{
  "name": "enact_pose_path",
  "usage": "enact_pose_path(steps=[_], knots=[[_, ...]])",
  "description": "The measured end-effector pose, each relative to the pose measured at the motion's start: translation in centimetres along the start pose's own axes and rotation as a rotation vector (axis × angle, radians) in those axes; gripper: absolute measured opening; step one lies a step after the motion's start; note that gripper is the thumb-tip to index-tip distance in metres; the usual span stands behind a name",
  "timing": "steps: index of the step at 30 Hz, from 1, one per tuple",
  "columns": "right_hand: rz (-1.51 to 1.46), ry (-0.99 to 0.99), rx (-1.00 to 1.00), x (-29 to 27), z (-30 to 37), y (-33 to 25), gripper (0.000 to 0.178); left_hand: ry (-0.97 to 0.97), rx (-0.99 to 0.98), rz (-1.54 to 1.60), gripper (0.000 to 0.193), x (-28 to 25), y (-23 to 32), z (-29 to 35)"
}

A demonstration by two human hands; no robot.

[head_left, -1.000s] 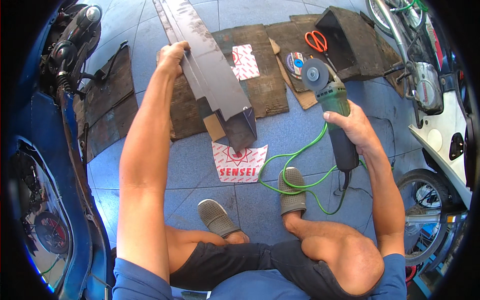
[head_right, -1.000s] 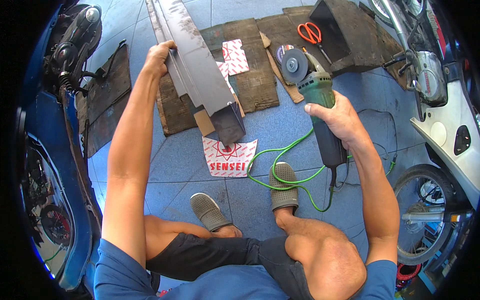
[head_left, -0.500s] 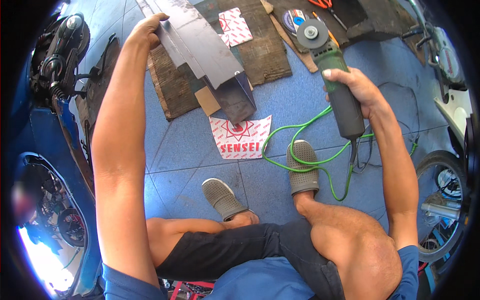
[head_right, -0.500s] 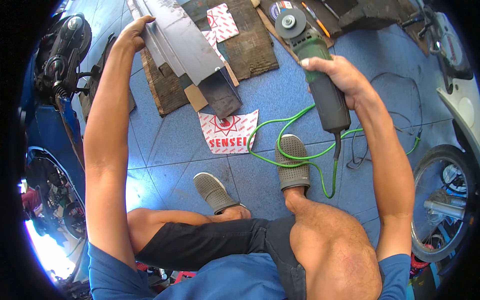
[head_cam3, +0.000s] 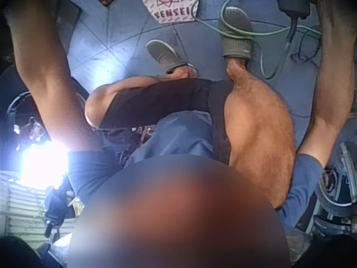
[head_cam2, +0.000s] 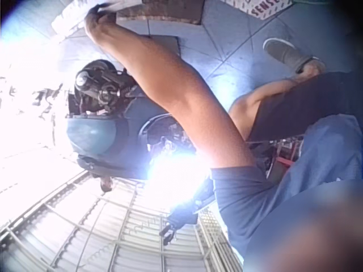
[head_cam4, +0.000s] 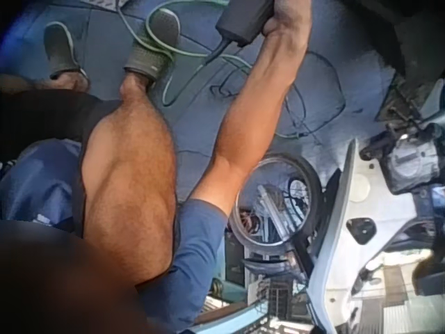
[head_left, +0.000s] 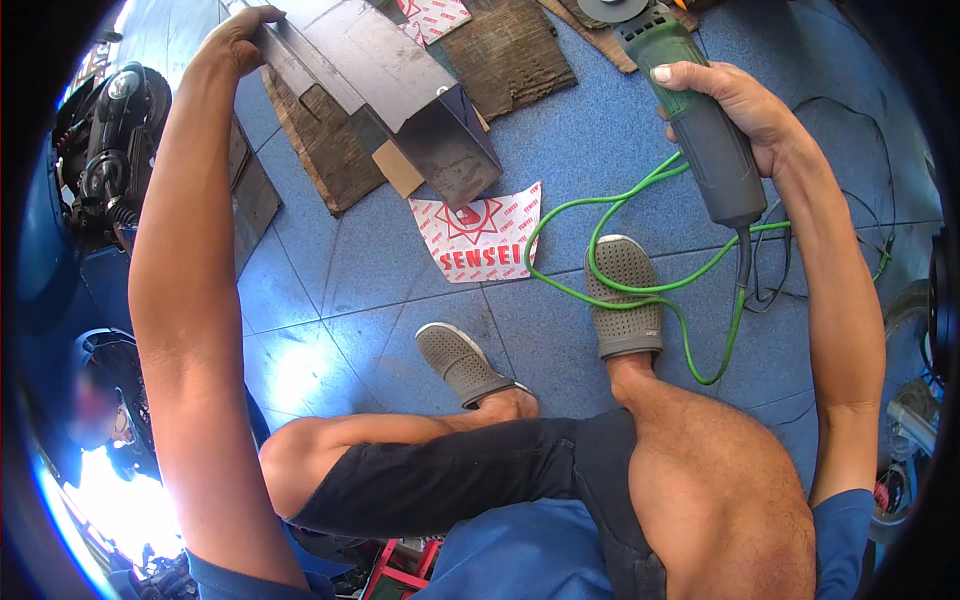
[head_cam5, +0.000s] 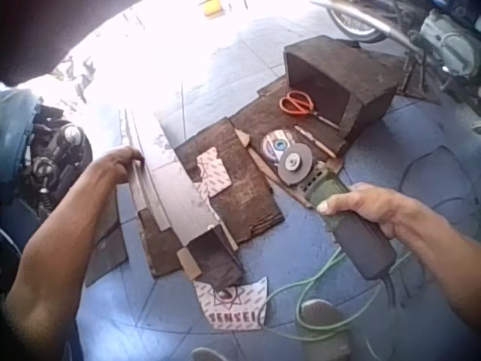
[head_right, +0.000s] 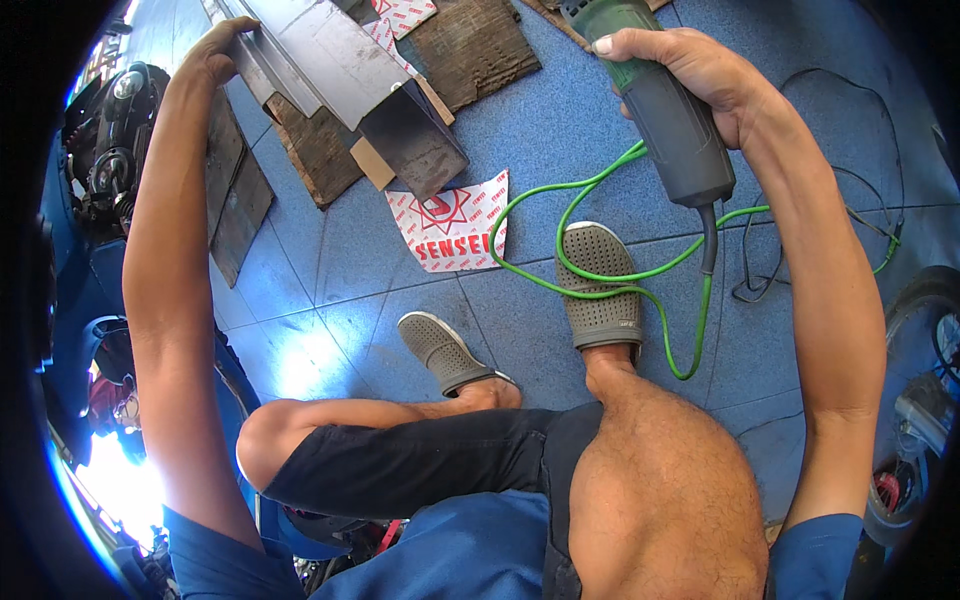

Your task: Use an angle grinder to cut a metal plate for a motorcycle part.

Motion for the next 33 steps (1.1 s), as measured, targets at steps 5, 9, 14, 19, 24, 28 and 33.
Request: enact_pose_path(steps=[5,9,14,19,24,28,33], knots=[[0.139,-0.018,-0.039,-0.9,-0.5,-1.3,0.054,-0.001,0.029,0.051,0.038,-0.4,-0.3,0.9],[0.389,0.016,-0.176,-0.1,-1.2,-4.7,0.051,-0.058,0.080,0.137,0.054,-2.2,-1.7,2.4],[0.988,0.093,-0.424,0.5,-1.9,-10.0,0.066,-0.200,0.192,0.319,0.042,2.5,-4.9,8.8],[1.273,0.106,-0.671,2.7,-4.5,-14.4,0.064,-0.289,0.183,0.330,0.035,-1.8,-6.6,10.3],[1.400,0.064,-0.565,2.7,-5.3,-14.4,0.067,-0.146,0.148,0.402,0.028,0.8,-7.1,13.4],[1.445,0.058,-0.593,4.7,-5.9,-14.4,0.078,-0.252,0.279,0.329,0.053,-1.6,-8.4,11.6],[1.455,0.031,-0.612,5.7,-5.6,-14.2,0.086,-0.164,0.297,0.344,0.041,-1.4,-7.3,12.0]])
Point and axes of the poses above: each hand's wrist, its own z-axis away from the middle knuckle, its own x-axis out of the palm, y = z × x, the point moved 4 cm from there along -z, towards the middle knuckle, and after that the axes turned 13 degrees about z, right-handed, at the moved point
